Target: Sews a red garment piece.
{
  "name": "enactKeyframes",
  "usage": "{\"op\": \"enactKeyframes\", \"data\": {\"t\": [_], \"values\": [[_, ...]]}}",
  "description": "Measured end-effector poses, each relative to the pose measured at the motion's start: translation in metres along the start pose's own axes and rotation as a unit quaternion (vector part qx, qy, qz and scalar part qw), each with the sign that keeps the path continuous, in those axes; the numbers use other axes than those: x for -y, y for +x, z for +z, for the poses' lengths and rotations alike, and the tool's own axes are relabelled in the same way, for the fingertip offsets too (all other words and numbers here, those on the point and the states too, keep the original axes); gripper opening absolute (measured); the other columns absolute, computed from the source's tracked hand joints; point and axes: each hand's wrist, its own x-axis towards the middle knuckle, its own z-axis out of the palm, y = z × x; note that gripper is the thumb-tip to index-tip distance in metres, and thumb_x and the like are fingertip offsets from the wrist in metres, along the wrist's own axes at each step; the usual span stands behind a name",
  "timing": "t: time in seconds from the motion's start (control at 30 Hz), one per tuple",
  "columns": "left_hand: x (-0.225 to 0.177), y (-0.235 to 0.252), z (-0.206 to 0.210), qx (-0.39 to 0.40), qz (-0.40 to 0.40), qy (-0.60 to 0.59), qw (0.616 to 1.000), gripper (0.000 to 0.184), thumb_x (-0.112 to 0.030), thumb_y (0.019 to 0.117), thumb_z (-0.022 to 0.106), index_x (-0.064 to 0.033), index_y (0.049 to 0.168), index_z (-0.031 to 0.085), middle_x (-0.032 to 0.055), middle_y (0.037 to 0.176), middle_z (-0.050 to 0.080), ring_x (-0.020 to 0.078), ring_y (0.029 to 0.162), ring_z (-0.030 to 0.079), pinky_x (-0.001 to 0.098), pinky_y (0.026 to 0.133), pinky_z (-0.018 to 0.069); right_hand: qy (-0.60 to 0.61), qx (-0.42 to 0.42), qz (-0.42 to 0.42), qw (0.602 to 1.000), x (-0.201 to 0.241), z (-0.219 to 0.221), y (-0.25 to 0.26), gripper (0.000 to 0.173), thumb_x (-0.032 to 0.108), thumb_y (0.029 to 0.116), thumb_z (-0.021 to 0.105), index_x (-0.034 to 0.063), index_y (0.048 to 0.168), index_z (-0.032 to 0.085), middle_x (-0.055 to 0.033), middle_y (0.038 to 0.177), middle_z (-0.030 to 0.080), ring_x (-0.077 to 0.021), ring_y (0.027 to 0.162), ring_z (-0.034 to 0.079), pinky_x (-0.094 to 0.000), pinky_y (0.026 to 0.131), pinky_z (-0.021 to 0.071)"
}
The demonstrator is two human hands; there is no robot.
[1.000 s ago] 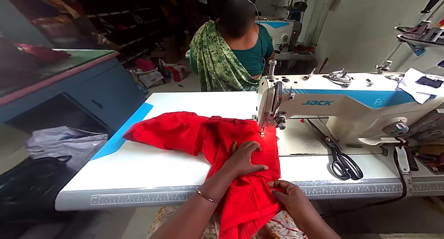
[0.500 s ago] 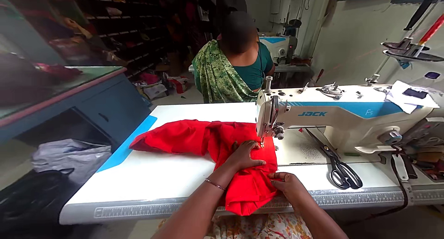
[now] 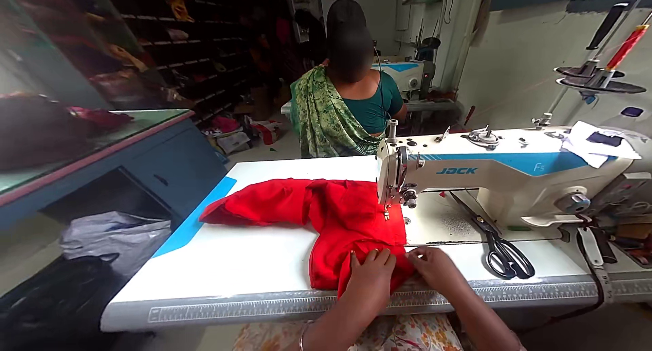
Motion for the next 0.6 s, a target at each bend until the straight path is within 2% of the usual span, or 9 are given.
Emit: {"op": "enactKeyframes", "data": {"t": [0.07, 0.1, 0.17, 0.23, 0.33, 0.37, 0.43, 0.5, 0.6], "values": [[0.011, 0.001, 0.012, -0.044, 0.033, -0.018, 0.998, 0.056, 0.007, 0.0966, 0.049, -0.0142, 0.149, 0.051, 0.002, 0.161, 0.042, 0.0295, 0.155, 0.025, 0.0778, 0.116, 0.0094, -0.1, -0.09, -0.102, 0.986, -0.008, -0.008, 0.009, 0.025, 0.017, 0.103, 0.059, 0.0036, 0.12, 0.071, -0.0135, 0.101, 0.073, -0.0275, 0.091, 0.07, -0.0495, 0.083, 0.0566], [0.017, 0.002, 0.016, -0.06, 0.051, -0.024, 0.997, 0.055, 0.007, 0.0966, 0.047, -0.0154, 0.146, 0.055, 0.0004, 0.159, 0.045, 0.0284, 0.155, 0.025, 0.0777, 0.116, 0.0066, -0.126, -0.112, -0.179, 0.969, -0.016, -0.01, 0.017, 0.022, 0.012, 0.1007, 0.062, 0.004, 0.119, 0.072, -0.0121, 0.108, 0.072, -0.0273, 0.098, 0.07, -0.0482, 0.087, 0.0573], [0.027, 0.005, 0.022, -0.08, 0.084, -0.044, 0.992, 0.052, 0.003, 0.0977, 0.043, -0.0178, 0.142, 0.059, -0.0011, 0.157, 0.048, 0.0272, 0.155, 0.026, 0.0764, 0.117, 0.0054, -0.145, -0.103, -0.312, 0.933, -0.03, -0.008, 0.034, 0.021, 0.003, 0.0956, 0.065, 0.0043, 0.114, 0.075, -0.0112, 0.122, 0.07, -0.0284, 0.113, 0.066, -0.0457, 0.094, 0.0556], [0.039, 0.008, 0.025, -0.094, 0.117, -0.091, 0.984, 0.047, -0.006, 0.0987, 0.041, -0.0187, 0.138, 0.063, -0.0006, 0.154, 0.051, 0.0253, 0.154, 0.027, 0.0728, 0.119, 0.0051, -0.151, -0.076, -0.372, 0.913, -0.038, -0.002, 0.043, 0.022, -0.002, 0.0927, 0.063, 0.0047, 0.107, 0.078, -0.0095, 0.121, 0.073, -0.0277, 0.116, 0.065, -0.0452, 0.102, 0.0517], [0.052, 0.014, 0.027, -0.114, 0.167, -0.139, 0.969, 0.043, -0.03, 0.1022, 0.042, -0.0162, 0.137, 0.063, 0.0028, 0.15, 0.054, 0.0251, 0.152, 0.03, 0.0682, 0.12, 0.0082, -0.155, -0.073, -0.388, 0.906, -0.044, 0.003, 0.045, 0.025, -0.005, 0.0939, 0.059, 0.0061, 0.103, 0.08, -0.0076, 0.119, 0.073, -0.0279, 0.117, 0.065, -0.0455, 0.104, 0.05], [0.054, 0.015, 0.027, -0.111, 0.165, -0.132, 0.971, 0.05, -0.045, 0.1035, 0.043, -0.0189, 0.142, 0.06, 0.0016, 0.151, 0.052, 0.0241, 0.153, 0.028, 0.0675, 0.121, 0.0073, -0.159, -0.08, -0.39, 0.903, -0.045, 0.004, 0.045, 0.028, -0.006, 0.0942, 0.058, 0.007, 0.104, 0.081, -0.0069, 0.12, 0.073, -0.0279, 0.117, 0.065, -0.0465, 0.104, 0.0502], [0.053, 0.018, 0.024, -0.093, 0.14, -0.1, 0.981, 0.067, -0.069, 0.0966, 0.049, -0.0269, 0.15, 0.053, -0.001, 0.155, 0.047, 0.0229, 0.155, 0.022, 0.0682, 0.121, 0.0007, -0.176, -0.096, -0.39, 0.899, -0.047, 0.006, 0.046, 0.033, -0.007, 0.094, 0.055, 0.0096, 0.107, 0.081, -0.004, 0.123, 0.073, -0.0278, 0.118, 0.065, -0.0507, 0.101, 0.0506], [0.053, 0.023, 0.018, -0.073, 0.12, -0.064, 0.988, 0.071, -0.072, 0.0919, 0.055, -0.0313, 0.149, 0.052, -0.002, 0.157, 0.043, 0.0226, 0.157, 0.017, 0.0702, 0.119, -0.0049, -0.193, -0.103, -0.377, 0.9, -0.046, 0.008, 0.044, 0.037, -0.008, 0.0938, 0.054, 0.0112, 0.11, 0.08, -0.0023, 0.127, 0.072, -0.0294, 0.12, 0.064, -0.056, 0.099, 0.0495], [0.06, 0.034, 0.012, -0.086, 0.126, -0.042, 0.987, 0.059, -0.063, 0.0946, 0.059, -0.0335, 0.145, 0.057, -0.0018, 0.156, 0.045, 0.0233, 0.156, 0.019, 0.0717, 0.118, 0.0004, -0.216, -0.098, -0.336, 0.912, -0.041, 0.009, 0.042, 0.04, -0.007, 0.0967, 0.05, 0.013, 0.118, 0.078, 0.0013, 0.135, 0.068, -0.0281, 0.127, 0.06, -0.0566, 0.103, 0.0459]]}}
